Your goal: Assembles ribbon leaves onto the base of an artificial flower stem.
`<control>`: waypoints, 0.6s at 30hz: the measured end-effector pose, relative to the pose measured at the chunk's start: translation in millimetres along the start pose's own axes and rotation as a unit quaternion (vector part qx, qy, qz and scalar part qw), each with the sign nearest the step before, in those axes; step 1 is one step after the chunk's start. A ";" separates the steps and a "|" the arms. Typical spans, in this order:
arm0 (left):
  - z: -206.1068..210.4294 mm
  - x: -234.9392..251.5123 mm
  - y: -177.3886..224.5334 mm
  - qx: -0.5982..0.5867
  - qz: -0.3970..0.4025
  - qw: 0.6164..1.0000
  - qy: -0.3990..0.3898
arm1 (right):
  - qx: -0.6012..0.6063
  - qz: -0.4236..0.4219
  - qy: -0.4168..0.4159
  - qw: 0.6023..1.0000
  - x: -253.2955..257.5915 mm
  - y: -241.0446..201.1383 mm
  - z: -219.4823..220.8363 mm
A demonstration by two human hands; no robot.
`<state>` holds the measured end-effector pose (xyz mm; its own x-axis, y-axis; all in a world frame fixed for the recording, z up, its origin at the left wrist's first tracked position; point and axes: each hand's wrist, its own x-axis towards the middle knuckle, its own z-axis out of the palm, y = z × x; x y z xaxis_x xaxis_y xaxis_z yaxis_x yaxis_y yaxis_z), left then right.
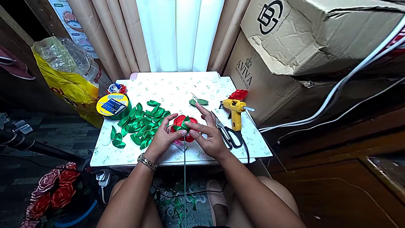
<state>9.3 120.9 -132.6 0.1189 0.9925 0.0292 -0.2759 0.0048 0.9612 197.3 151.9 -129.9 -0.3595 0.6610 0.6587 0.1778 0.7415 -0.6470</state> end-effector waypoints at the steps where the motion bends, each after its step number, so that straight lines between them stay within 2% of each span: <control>1: -0.1 0.1 0.1 0.010 0.001 1.000 -0.001 | -0.001 0.001 -0.003 1.000 0.1 -0.1 0.6; 8: -6.4 -1.0 0.1 0.015 0.018 0.999 -0.045 | 0.025 0.033 -0.012 0.999 -3.0 4.8 1.6; 14: -5.4 -1.3 0.9 0.020 0.025 0.999 -0.041 | 0.060 0.089 -0.010 0.994 -4.6 1.9 1.9; 18: -4.8 -1.0 0.6 0.022 0.020 0.998 -0.056 | 0.040 0.091 0.002 0.995 -0.2 2.7 -4.2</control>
<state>4.4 120.5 -133.3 0.2155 0.9717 0.0965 -0.2416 -0.0427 0.9694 201.7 154.3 -130.1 -0.3235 0.7846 0.5290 0.1665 0.5975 -0.7844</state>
